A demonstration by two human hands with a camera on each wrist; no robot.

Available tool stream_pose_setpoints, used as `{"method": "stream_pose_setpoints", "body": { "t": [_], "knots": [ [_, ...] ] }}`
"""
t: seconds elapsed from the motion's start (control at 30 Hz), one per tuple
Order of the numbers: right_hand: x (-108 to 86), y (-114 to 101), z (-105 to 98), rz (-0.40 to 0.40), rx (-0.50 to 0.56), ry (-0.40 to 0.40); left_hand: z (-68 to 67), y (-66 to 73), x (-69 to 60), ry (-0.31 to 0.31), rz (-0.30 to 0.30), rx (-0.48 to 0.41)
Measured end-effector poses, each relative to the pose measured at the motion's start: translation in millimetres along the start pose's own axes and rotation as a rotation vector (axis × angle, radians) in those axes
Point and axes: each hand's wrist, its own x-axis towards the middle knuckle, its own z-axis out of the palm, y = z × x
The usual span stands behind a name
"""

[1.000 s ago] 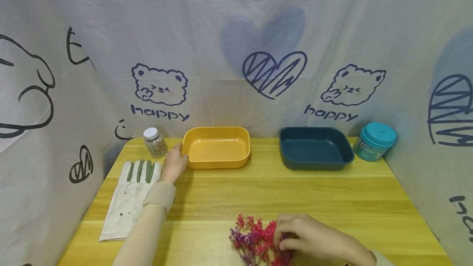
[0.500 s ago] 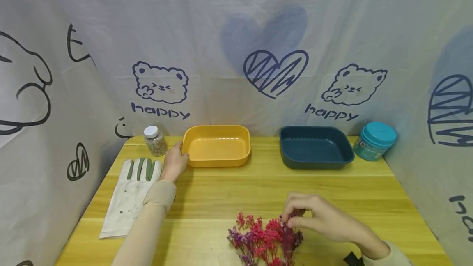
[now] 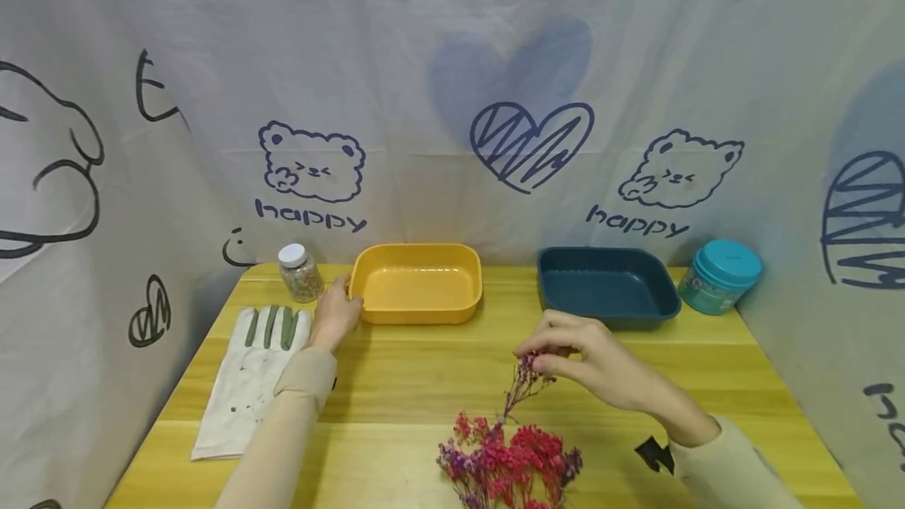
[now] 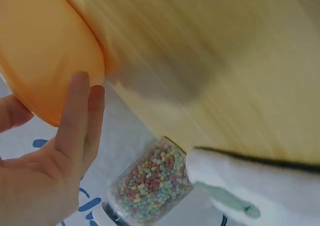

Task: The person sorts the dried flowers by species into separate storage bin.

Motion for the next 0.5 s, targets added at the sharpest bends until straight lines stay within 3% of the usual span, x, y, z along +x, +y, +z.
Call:
{"method": "stream_pose_setpoints", "body": {
  "t": [0.27, 0.5],
  "knots": [
    [37.1, 8, -8, 0.103, -0.074, 0.067, 1.7, -2.2, 0.8, -0.011, -0.024, -0.122],
    [73.4, 17, -5, 0.121, -0.070, 0.135, 1.2, -3.8, 3.6, -0.016, -0.041, -0.203]
  ]
}}
